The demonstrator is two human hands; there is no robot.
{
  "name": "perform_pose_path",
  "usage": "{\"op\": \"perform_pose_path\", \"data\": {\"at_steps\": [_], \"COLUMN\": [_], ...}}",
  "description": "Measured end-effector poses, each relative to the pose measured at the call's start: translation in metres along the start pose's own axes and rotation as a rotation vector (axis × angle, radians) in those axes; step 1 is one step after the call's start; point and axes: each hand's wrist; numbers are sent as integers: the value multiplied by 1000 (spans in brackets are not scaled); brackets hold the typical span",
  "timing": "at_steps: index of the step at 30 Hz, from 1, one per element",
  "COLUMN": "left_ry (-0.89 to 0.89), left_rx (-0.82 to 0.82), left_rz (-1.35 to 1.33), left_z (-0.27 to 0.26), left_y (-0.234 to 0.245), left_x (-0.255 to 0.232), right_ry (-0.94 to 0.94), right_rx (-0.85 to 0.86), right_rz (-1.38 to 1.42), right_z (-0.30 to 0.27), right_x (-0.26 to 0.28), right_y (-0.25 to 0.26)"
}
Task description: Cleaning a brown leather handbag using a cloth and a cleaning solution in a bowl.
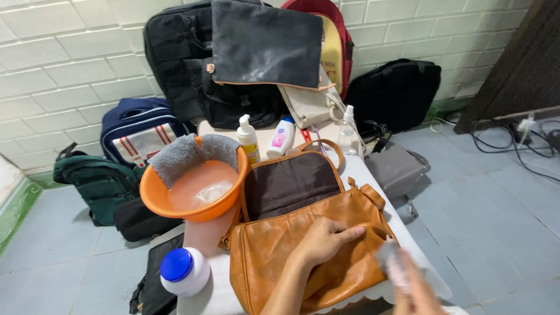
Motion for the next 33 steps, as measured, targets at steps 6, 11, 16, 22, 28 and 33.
{"op": "perform_pose_path", "data": {"at_steps": [6, 11, 16, 22, 28, 33], "left_ry": [-1, -122, -112, -116, -76, -103], "left_rx": [6, -12, 6, -23, 14, -13], "left_rz": [23, 63, 52, 70, 29, -21], "left_z": [1, 10, 6, 8, 9, 4], "left_y": [-1, -4, -2, -5, -5, -6], "left_x": [4, 16, 14, 21, 22, 19], "right_ry": [887, 1332, 1355, 1188, 1423, 1399], "right_rx": [-802, -271, -328, -419, -390, -138], "right_rz": [-822, -1236, -1641, -1277, -1971, -1404], "right_z": [-62, 43, 82, 32, 145, 29], "right_x": [31, -76, -93, -63, -155, -24], "right_y": [-82, -66, -29, -63, -18, -26]}}
Point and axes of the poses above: each hand's wrist, its own z-axis towards the middle knuckle, its own y-axis out of the back of the hand, x = y × z, and after that the axes turned 10 degrees about x, right-handed
